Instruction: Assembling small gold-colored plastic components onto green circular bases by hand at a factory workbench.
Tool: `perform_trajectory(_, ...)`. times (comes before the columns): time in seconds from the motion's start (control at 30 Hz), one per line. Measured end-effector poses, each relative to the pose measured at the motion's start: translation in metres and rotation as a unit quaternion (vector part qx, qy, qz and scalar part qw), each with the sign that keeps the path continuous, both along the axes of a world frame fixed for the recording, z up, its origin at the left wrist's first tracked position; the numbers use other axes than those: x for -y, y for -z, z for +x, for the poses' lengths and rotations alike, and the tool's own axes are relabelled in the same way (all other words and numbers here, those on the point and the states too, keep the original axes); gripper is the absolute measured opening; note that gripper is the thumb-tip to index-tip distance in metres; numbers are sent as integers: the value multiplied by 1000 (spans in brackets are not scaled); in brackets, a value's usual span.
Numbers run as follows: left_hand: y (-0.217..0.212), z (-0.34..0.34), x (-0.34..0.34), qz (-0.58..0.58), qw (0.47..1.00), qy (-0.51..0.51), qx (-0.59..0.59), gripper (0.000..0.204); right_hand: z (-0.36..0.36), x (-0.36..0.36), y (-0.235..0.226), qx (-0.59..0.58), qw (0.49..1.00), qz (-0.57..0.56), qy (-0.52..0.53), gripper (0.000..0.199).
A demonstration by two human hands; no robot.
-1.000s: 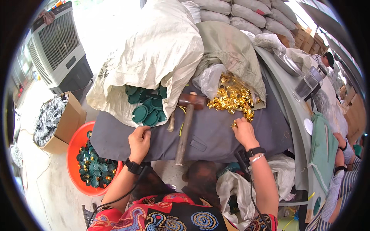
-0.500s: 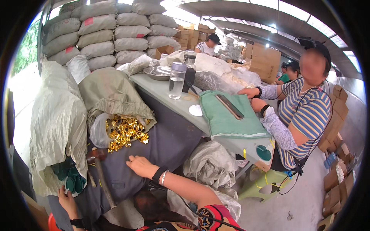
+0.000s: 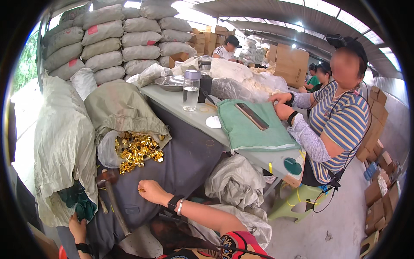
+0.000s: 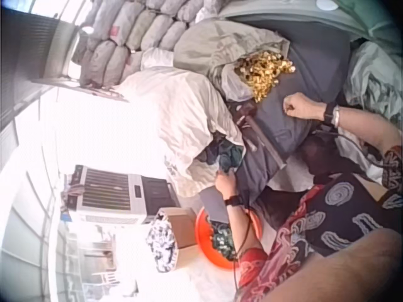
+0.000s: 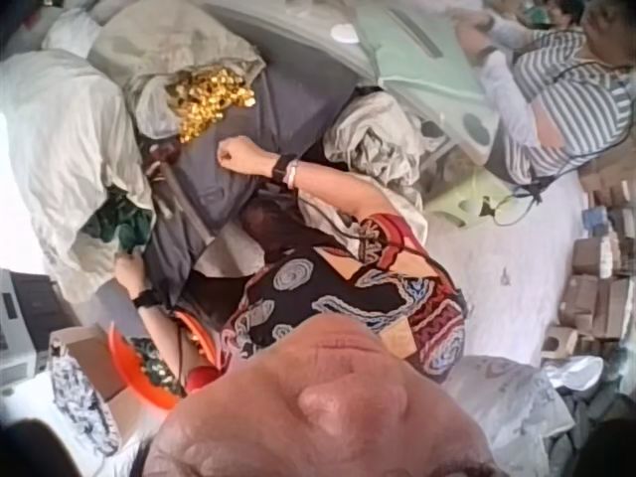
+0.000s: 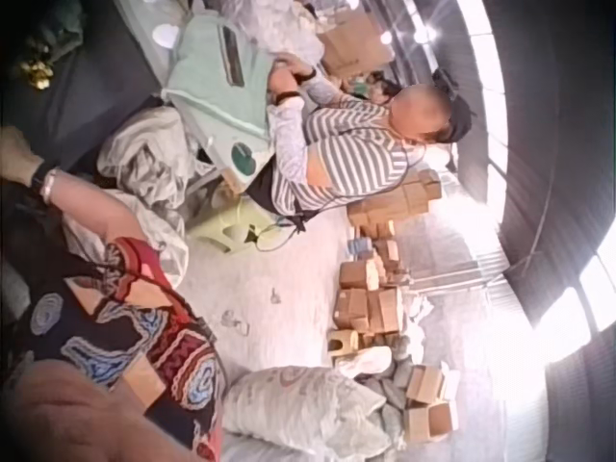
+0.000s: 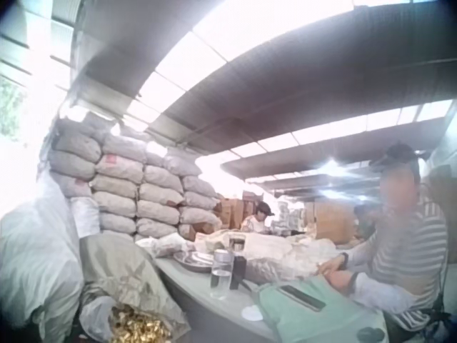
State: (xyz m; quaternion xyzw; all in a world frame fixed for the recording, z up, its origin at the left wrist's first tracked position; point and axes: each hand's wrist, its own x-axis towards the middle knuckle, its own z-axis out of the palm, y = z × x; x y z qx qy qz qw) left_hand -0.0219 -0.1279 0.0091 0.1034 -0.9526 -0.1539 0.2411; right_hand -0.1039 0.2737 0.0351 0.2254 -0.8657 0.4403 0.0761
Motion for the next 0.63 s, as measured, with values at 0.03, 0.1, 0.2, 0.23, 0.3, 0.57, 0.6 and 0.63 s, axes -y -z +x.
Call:
perform_trajectory(0.03, 1, -1, 1, 0, 1000, 1, 0, 52, 2, 0, 3, 0, 1000, 0, 1, 18)
perform_trajectory(0.1, 2, -3, 1, -13, 1000, 9, 9, 50, 6, 2, 9, -58, 997, -50, 20, 21)
perform_trajectory(0.2, 1, -3, -2, -13, 1000, 8, 2, 48, 5, -1, 12, -77, 994, 73, -20, 20)
perform_trajectory(0.23, 0, -2, -2, -13, 1000, 9, 2, 48, 6, 0, 11, -78, 994, 73, -20, 20)
perform_trajectory(0.3, -1, -2, -1, -10, 1000, 7, 9, 48, 8, 1, 10, -100, 979, 177, -12, 13)
perform_trajectory(0.57, 0, -6, 8, -20, 999, 29, 26, 46, 12, -1, 4, -109, 967, 231, 0, 7)
perform_trajectory(0.6, 2, -7, 10, -20, 999, 37, 32, 46, 12, -1, 1, -102, 965, 240, -10, 8)
perform_trajectory(0.63, 3, -9, 11, -19, 999, 32, 36, 47, 15, 0, -4, -97, 963, 250, -13, 8)
